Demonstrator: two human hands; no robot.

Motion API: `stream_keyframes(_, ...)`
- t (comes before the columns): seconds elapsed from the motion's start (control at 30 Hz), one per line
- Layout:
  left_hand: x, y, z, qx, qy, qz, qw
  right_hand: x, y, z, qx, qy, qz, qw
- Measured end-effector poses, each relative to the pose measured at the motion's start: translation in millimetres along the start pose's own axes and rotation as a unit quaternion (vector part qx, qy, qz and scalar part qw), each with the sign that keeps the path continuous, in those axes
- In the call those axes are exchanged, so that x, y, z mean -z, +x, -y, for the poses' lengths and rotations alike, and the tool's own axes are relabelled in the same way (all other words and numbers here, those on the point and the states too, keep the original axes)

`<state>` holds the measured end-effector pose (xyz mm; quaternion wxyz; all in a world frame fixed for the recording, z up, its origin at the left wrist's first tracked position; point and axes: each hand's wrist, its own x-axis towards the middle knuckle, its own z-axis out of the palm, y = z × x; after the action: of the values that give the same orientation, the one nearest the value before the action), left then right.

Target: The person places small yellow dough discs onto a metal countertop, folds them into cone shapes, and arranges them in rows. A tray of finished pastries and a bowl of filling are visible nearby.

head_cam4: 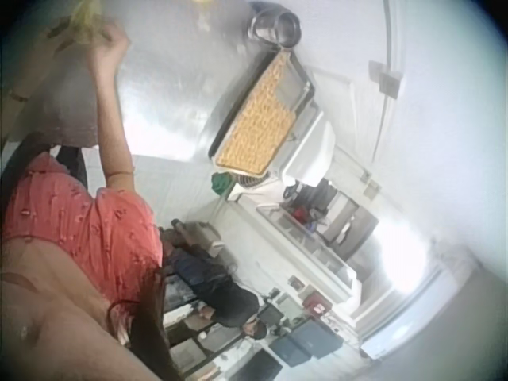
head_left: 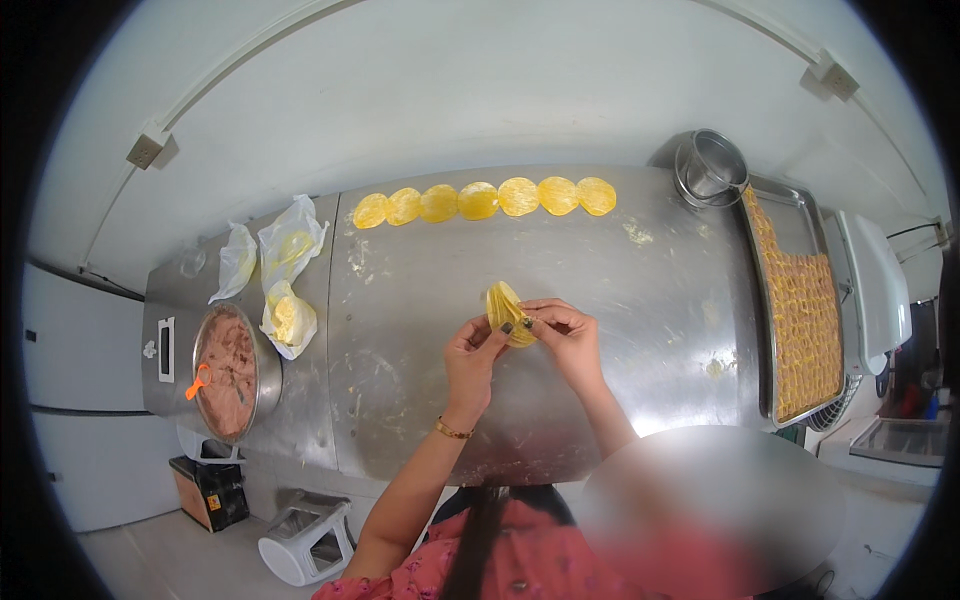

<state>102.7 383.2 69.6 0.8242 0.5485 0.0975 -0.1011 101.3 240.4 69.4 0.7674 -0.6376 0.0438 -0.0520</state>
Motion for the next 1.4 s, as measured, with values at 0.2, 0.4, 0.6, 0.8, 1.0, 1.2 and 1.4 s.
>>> stream_keyframes(0.2,-5,-1,-1,0.009,0.048,0.006,0.999,7,1,6,-0.045,0.018,0.025,0.999)
stream_keyframes(0.4,-5,3,-3,0.021,0.029,-0.013,0.999,46,35,-26,-0.119,0.337,-0.067,0.932)
stream_keyframes(0.6,21,-2,-4,0.014,0.008,-0.040,0.999,139,141,-17,-0.037,0.346,-0.127,0.929)
stream_keyframes(0.8,32,-8,-7,0.022,0.000,-0.042,0.999,213,183,-69,-0.030,-0.461,-0.226,0.858)
stream_keyframes(1.0,34,-12,-7,0.019,-0.022,-0.044,0.999,210,179,-98,0.004,-0.613,-0.166,0.772)
stream_keyframes(1.2,34,-15,-6,0.022,-0.040,-0.037,0.998,211,186,-94,-0.009,-0.617,-0.159,0.771)
stream_keyframes(1.4,41,-18,-10,0.023,-0.077,-0.032,0.996,197,170,-93,0.109,-0.503,-0.245,0.822)
